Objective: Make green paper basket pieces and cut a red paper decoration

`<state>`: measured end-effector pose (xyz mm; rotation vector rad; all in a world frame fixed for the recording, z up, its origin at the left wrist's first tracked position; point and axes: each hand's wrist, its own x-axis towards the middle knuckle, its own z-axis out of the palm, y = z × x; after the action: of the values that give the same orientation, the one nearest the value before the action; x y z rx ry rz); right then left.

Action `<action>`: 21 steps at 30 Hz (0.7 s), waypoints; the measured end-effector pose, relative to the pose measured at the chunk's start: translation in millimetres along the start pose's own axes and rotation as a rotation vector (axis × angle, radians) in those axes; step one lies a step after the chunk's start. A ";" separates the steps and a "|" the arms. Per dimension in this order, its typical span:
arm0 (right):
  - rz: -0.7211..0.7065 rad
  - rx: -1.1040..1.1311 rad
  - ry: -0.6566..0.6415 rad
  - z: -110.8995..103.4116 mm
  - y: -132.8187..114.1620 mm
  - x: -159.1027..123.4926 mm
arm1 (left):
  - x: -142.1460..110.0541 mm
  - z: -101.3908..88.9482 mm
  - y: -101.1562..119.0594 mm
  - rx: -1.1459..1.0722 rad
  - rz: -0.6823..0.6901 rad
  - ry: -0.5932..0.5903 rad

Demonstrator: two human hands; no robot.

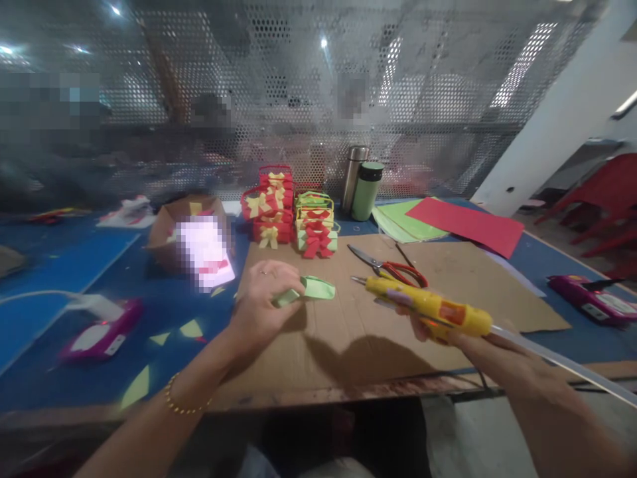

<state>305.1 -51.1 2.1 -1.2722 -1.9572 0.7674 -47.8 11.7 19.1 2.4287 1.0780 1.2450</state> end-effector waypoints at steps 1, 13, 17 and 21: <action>-0.027 0.047 -0.046 3.8 -7.0 3.3 | 0.1 -0.3 1.0 -0.002 0.007 -0.005; -0.027 0.237 -0.307 20.8 -38.6 27.6 | 0.5 -0.8 7.5 -0.024 0.101 -0.059; -0.040 0.208 -0.337 20.0 -39.3 30.5 | 0.4 -2.0 8.4 -0.026 0.119 -0.067; -0.096 0.204 -0.318 20.6 -39.3 31.6 | -1.1 -1.9 8.6 -0.025 0.132 -0.070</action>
<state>258.4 -37.9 26.8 -0.9736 -2.1047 1.1454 -45.2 4.5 23.7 2.5400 0.8908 1.1942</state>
